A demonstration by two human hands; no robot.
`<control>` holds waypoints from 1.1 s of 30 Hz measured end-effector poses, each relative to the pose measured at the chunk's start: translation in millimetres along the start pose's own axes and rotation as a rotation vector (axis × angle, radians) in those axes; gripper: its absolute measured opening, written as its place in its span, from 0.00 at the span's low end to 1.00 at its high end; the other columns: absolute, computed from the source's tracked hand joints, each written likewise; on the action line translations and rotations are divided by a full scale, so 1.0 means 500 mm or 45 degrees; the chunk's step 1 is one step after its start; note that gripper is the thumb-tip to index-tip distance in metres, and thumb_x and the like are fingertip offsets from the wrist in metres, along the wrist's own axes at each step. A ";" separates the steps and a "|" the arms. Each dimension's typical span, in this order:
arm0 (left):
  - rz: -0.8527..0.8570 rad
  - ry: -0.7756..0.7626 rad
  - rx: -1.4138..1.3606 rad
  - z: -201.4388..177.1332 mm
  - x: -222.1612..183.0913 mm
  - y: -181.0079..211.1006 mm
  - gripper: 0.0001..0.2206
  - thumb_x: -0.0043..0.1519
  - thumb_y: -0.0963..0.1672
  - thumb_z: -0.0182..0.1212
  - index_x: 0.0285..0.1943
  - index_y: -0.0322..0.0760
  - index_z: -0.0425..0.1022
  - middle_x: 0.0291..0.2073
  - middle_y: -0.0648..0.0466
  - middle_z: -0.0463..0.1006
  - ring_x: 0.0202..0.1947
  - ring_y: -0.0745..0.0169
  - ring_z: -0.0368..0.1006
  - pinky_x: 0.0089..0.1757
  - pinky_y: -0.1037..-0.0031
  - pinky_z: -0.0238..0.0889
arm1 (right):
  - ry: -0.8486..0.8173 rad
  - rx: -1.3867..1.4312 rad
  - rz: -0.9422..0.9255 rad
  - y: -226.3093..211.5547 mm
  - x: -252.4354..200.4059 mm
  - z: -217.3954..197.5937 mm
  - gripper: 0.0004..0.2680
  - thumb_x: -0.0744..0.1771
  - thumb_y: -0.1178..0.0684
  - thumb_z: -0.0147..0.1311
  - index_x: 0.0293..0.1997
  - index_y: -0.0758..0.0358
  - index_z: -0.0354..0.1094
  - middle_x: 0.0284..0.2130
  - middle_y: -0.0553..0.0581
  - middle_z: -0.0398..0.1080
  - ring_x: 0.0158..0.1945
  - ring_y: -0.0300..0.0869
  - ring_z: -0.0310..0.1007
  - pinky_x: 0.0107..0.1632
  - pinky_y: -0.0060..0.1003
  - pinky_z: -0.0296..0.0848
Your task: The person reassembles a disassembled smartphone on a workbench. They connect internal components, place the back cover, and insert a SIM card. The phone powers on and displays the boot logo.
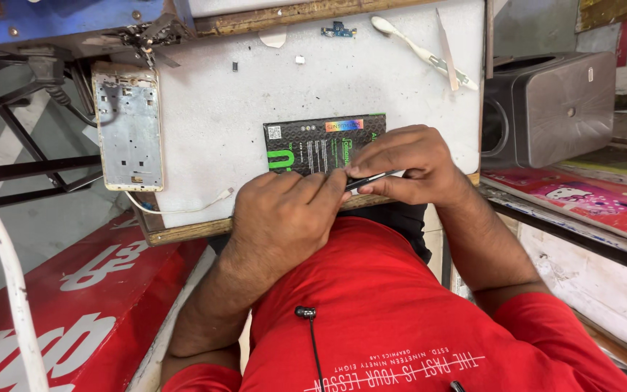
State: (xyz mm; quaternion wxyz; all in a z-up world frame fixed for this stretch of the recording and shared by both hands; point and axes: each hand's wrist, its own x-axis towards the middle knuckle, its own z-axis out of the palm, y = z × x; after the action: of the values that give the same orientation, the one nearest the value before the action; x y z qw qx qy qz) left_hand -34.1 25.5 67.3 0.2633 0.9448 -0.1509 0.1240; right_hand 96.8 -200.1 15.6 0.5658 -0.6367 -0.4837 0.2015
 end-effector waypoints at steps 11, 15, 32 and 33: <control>0.059 -0.015 0.035 0.014 0.030 -0.025 0.10 0.66 0.45 0.65 0.49 0.33 0.81 0.26 0.55 0.79 0.23 0.67 0.73 0.26 0.72 0.63 | 0.084 0.033 0.038 0.029 0.004 -0.005 0.09 0.63 0.59 0.67 0.45 0.66 0.77 0.38 0.62 0.80 0.41 0.45 0.84 0.41 0.33 0.83; -0.020 -0.043 -0.091 0.038 0.036 -0.039 0.15 0.64 0.49 0.67 0.50 0.33 0.81 0.23 0.55 0.78 0.22 0.64 0.73 0.26 0.71 0.64 | 0.120 0.003 0.108 0.026 0.002 -0.008 0.07 0.65 0.58 0.67 0.45 0.66 0.76 0.39 0.61 0.79 0.45 0.45 0.83 0.48 0.35 0.83; -0.763 0.050 -1.238 0.139 0.018 -0.065 0.12 0.68 0.43 0.62 0.57 0.30 0.72 0.39 0.50 0.85 0.40 0.67 0.83 0.40 0.77 0.76 | 0.535 0.167 0.706 -0.024 -0.001 0.049 0.08 0.70 0.57 0.61 0.52 0.68 0.73 0.36 0.55 0.79 0.39 0.33 0.78 0.42 0.27 0.79; -0.759 0.048 -1.306 0.147 0.016 -0.066 0.13 0.69 0.43 0.61 0.58 0.30 0.71 0.40 0.50 0.84 0.42 0.67 0.82 0.42 0.77 0.77 | 0.472 0.018 0.700 -0.038 0.003 0.045 0.08 0.69 0.57 0.62 0.51 0.67 0.74 0.36 0.55 0.80 0.39 0.33 0.79 0.42 0.27 0.80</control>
State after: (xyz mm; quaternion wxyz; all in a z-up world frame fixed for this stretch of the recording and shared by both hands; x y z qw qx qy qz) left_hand -3.9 11.6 -6.5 0.7123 0.6961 0.0852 -0.0273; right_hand 72.1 -189.0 27.3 0.5730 -0.7653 -0.1809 0.2306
